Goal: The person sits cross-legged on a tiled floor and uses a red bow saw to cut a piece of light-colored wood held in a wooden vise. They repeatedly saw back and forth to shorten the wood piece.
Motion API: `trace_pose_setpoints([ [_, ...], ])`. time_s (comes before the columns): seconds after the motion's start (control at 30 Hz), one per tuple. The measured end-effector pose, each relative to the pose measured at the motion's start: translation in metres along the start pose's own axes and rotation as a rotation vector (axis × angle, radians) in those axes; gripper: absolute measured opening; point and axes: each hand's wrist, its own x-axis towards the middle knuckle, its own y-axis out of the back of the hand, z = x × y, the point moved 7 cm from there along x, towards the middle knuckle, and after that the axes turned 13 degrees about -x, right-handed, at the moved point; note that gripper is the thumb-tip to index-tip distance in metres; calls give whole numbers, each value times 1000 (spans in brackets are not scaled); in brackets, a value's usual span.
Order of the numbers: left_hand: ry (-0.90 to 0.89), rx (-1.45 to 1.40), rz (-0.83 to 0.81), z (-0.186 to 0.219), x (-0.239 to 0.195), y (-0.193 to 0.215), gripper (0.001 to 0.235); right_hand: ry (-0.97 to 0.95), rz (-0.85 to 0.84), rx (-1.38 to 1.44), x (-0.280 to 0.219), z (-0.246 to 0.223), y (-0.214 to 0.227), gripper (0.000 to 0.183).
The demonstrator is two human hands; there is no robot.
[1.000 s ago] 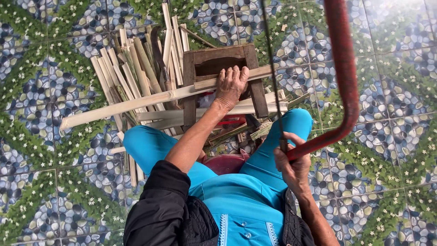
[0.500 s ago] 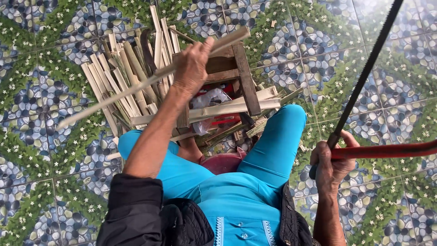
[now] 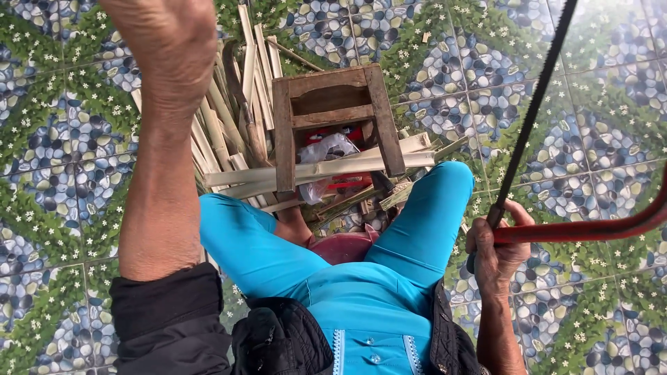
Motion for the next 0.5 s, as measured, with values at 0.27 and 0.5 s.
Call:
trace_pose_setpoints([
  [0.27, 38, -719, 262, 14, -6, 8, 50, -11, -72, -14, -5, -3, -21, 34],
  [0.5, -68, -1771, -215, 105, -20, -24, 18, -89, -162, 69, -19, 19, -45, 42],
])
